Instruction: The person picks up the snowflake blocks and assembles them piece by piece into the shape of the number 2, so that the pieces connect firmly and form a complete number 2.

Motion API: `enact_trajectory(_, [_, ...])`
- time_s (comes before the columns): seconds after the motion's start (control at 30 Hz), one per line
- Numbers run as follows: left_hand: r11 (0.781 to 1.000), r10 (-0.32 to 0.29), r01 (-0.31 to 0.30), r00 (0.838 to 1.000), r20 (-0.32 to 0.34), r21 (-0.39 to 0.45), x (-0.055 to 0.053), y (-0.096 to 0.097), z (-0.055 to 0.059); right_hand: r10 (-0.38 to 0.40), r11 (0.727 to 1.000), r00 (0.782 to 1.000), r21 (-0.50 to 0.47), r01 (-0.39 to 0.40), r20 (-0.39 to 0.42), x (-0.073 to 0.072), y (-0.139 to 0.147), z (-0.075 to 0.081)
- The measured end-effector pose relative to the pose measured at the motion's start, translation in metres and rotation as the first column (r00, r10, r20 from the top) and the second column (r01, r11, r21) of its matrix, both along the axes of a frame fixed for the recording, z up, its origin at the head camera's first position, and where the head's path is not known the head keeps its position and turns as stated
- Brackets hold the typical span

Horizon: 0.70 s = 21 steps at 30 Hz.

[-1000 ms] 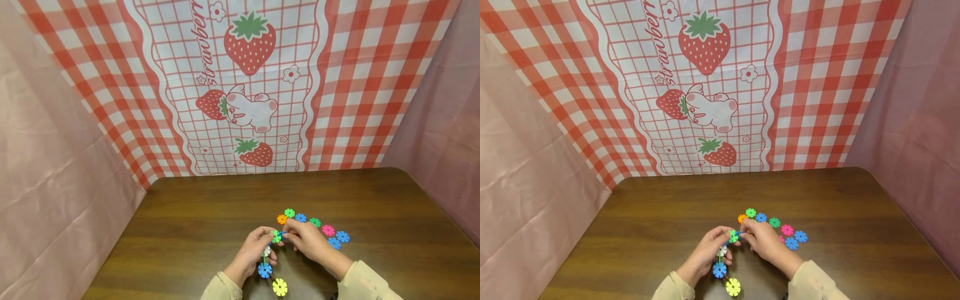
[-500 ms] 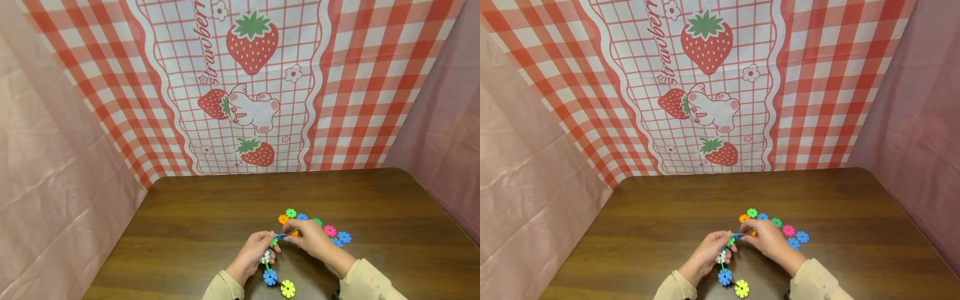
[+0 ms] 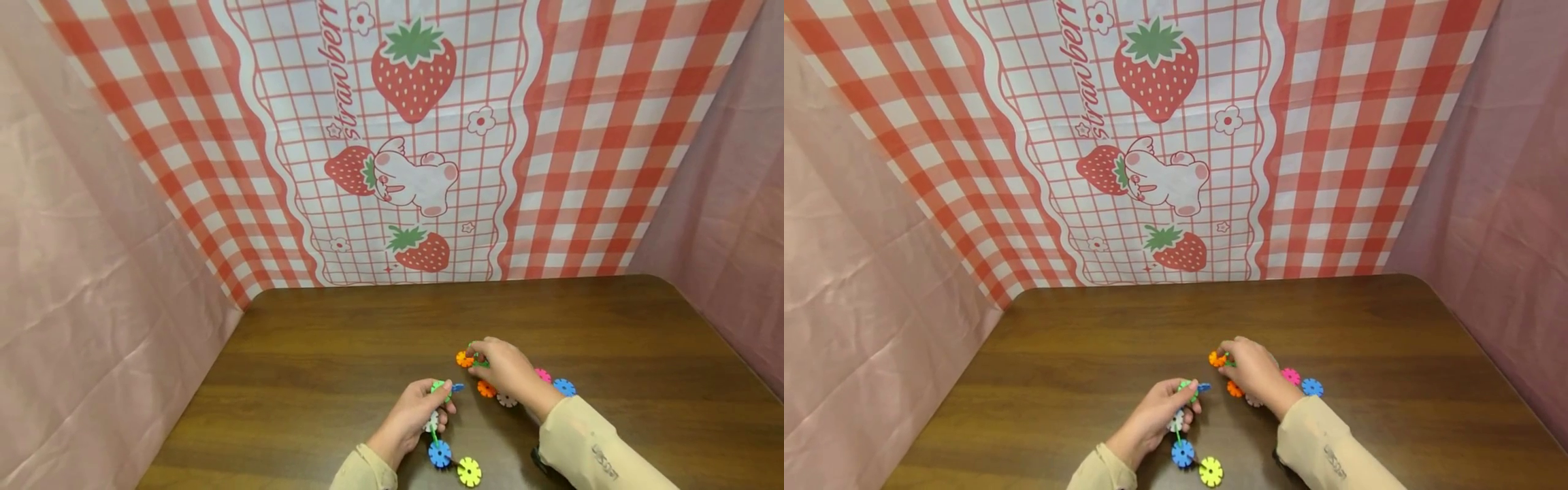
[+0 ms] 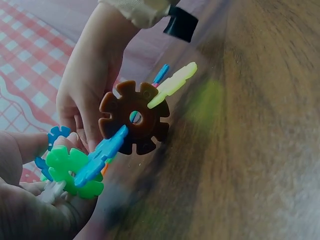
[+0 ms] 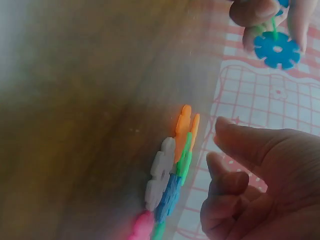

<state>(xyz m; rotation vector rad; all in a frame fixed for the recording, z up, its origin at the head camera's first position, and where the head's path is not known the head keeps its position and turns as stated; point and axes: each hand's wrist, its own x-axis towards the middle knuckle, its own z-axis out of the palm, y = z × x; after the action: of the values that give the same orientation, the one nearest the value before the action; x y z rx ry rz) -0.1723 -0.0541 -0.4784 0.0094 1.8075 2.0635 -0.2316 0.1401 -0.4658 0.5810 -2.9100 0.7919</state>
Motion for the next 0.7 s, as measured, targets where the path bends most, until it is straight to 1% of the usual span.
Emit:
enact_trajectory(0.13, [1.000, 0.006, -0.006, 1.000, -0.009, -0.004, 0.001, 0.000, -0.002, -0.017, 0.999, 0.998, 0.034, 0.016, 0.056, -0.007, -0.004, -0.002])
enact_trajectory(0.23, [1.000, 0.006, -0.006, 1.000, -0.013, 0.001, 0.000, 0.000, -0.002, -0.011, 0.998, 0.998, 0.058, 0.007, 0.066, -0.010, -0.006, -0.002])
enact_trajectory(0.5, [1.000, 0.001, -0.001, 1.000, -0.014, 0.009, -0.001, -0.003, -0.002, -0.003, 0.995, 0.999, 0.105, -0.001, 0.039, -0.013, -0.008, -0.004])
enact_trajectory(0.7, [1.000, -0.009, 0.009, 1.000, -0.008, 0.029, -0.001, -0.004, -0.003, -0.003, 0.993, 1.000, 0.115, 0.001, 0.018, -0.017, -0.010, -0.007])
